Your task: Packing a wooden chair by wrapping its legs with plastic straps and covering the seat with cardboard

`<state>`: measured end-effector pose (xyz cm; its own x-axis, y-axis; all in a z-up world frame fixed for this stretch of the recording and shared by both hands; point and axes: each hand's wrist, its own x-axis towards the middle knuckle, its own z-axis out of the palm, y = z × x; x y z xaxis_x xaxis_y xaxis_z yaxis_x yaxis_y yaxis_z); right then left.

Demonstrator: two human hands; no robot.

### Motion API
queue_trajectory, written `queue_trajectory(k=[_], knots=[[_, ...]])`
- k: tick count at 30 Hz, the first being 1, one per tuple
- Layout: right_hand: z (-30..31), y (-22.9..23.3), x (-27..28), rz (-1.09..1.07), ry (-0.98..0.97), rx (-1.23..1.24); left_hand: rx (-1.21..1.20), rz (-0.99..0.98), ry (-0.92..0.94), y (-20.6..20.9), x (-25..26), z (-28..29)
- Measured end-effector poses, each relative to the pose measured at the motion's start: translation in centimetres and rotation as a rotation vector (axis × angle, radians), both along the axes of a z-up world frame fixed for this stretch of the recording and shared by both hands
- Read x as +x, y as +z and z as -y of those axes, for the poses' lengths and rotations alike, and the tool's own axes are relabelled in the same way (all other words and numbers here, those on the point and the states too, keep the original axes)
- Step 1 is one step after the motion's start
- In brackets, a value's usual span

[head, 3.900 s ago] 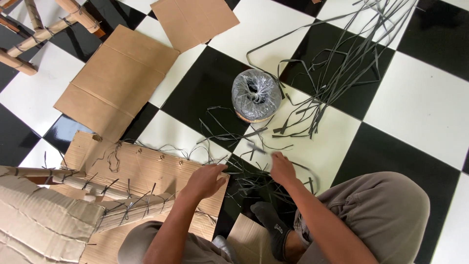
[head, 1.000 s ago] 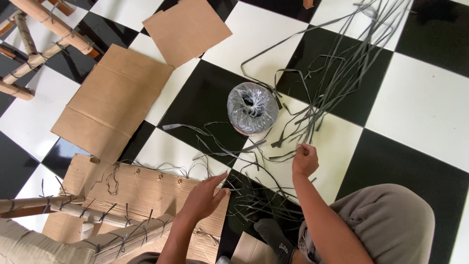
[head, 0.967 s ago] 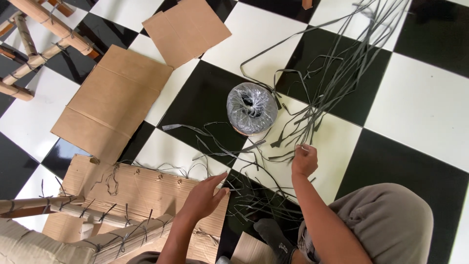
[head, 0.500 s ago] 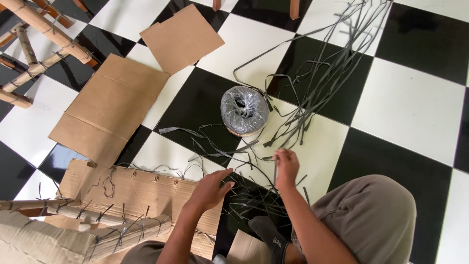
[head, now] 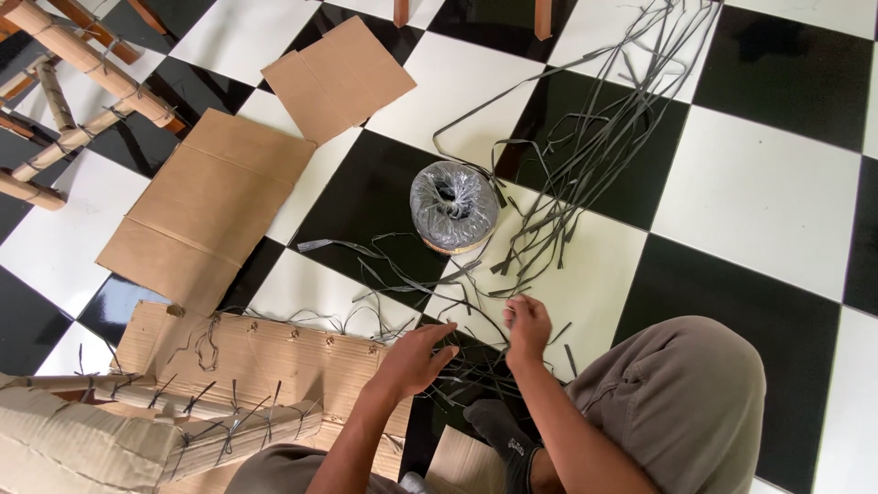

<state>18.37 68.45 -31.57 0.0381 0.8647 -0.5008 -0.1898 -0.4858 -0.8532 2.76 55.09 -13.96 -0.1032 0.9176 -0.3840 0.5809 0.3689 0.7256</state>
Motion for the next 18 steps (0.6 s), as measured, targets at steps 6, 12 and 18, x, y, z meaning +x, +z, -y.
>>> queue_trajectory(k=[6,12,18], knots=[[1.7,-0.7,-0.3,-0.025,-0.086,-0.112,-0.009,0.055,0.036,-0.2,0.2,-0.2],[8.0,5.7,-2.5,-0.154,0.16,-0.003,-0.004,0.259,0.186,-5.6,0.0,-0.7],[12.0,5.0,-1.4,-0.163,0.751,0.192,-0.045,0.46,0.483,-5.0,0.6,-1.3]])
